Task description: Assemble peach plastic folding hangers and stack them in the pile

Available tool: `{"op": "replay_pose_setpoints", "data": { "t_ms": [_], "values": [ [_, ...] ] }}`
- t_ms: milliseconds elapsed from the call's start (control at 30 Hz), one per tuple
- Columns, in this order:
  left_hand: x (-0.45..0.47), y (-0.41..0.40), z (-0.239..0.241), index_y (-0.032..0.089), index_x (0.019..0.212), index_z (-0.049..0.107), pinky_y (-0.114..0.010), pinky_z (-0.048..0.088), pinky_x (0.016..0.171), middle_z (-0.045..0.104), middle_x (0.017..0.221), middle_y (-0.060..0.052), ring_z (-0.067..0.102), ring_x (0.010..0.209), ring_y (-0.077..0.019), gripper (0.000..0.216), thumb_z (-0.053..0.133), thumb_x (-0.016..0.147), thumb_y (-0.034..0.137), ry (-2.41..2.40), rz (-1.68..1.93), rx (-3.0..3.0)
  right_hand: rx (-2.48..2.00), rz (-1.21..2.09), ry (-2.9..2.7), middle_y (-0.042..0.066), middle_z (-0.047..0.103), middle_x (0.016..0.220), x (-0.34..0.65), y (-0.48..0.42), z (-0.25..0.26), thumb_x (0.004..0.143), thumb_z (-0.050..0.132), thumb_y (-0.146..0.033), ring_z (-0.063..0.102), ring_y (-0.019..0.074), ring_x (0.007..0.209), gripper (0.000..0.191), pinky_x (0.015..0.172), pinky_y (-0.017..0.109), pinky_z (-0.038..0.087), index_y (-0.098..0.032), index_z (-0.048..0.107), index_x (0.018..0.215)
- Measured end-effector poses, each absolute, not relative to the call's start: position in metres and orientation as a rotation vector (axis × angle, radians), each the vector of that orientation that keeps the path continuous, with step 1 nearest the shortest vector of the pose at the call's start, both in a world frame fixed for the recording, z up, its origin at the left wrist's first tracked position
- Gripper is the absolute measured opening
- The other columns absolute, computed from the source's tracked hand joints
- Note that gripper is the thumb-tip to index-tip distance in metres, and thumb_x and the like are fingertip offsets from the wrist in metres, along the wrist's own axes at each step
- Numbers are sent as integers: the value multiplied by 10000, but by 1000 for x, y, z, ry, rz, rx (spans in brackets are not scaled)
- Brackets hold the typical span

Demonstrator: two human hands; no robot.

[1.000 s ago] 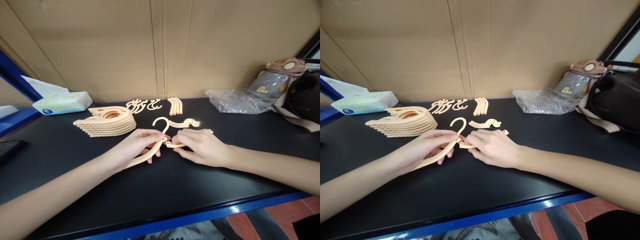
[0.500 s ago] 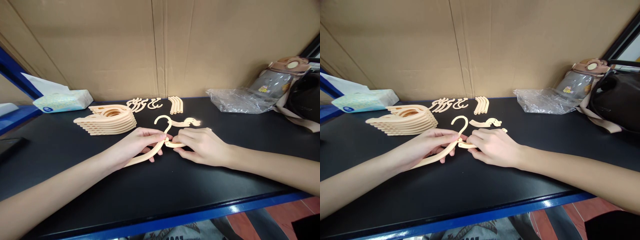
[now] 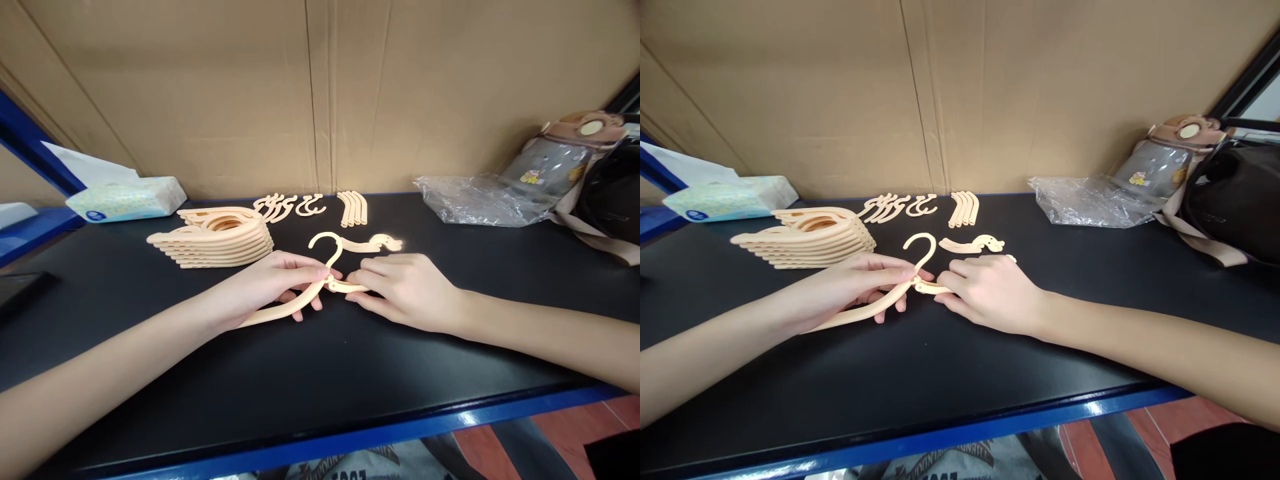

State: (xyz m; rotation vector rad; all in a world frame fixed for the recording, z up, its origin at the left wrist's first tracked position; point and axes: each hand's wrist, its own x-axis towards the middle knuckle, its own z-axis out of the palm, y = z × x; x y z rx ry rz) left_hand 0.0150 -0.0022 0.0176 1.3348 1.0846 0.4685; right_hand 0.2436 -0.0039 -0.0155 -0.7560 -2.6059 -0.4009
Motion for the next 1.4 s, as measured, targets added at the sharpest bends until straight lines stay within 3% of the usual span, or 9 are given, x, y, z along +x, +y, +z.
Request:
{"op": "replay_pose_setpoints", "data": {
  "t_ms": [500, 800, 1200, 1400],
  "values": [
    [15, 0, 14, 232, 971, 766, -168, 524, 598, 709, 783, -24, 650, 802, -146, 202, 699, 815, 340, 1085, 462, 1348, -733, -447, -2586, 15, 665, 758, 245, -4, -15, 986, 457, -346, 615, 144, 678, 303, 604, 274, 377, -169, 677, 879],
    [20, -3, 15, 170, 821, 741, -195, 534, 632, 718, 778, -35, 669, 774, -155, 190, 668, 819, 345, 1097, 460, 1443, -530, -543, -2555, -14, 585, 633, 244, -6, -13, 998, 428, -330, 473, 105, 529, 341, 535, 270, 321, -174, 689, 844],
    [13, 3, 14, 217, 959, 763, -171, 545, 639, 726, 742, -19, 662, 676, -110, 180, 683, 832, 315, 1073, 435, 1355, -678, -527, -2535, 13, 642, 714, 244, -3, -15, 964, 502, -322, 572, 146, 661, 278, 606, 283, 353, -166, 699, 846],
    [13, 3, 14, 232, 986, 764, -166, 550, 648, 749, 810, -27, 683, 770, -127, 188, 694, 830, 311, 1067, 429, 1326, -686, -556, -2517, 20, 633, 712, 245, -3, -15, 970, 488, -318, 566, 154, 654, 299, 586, 289, 336, -154, 699, 837]
  ]
}}
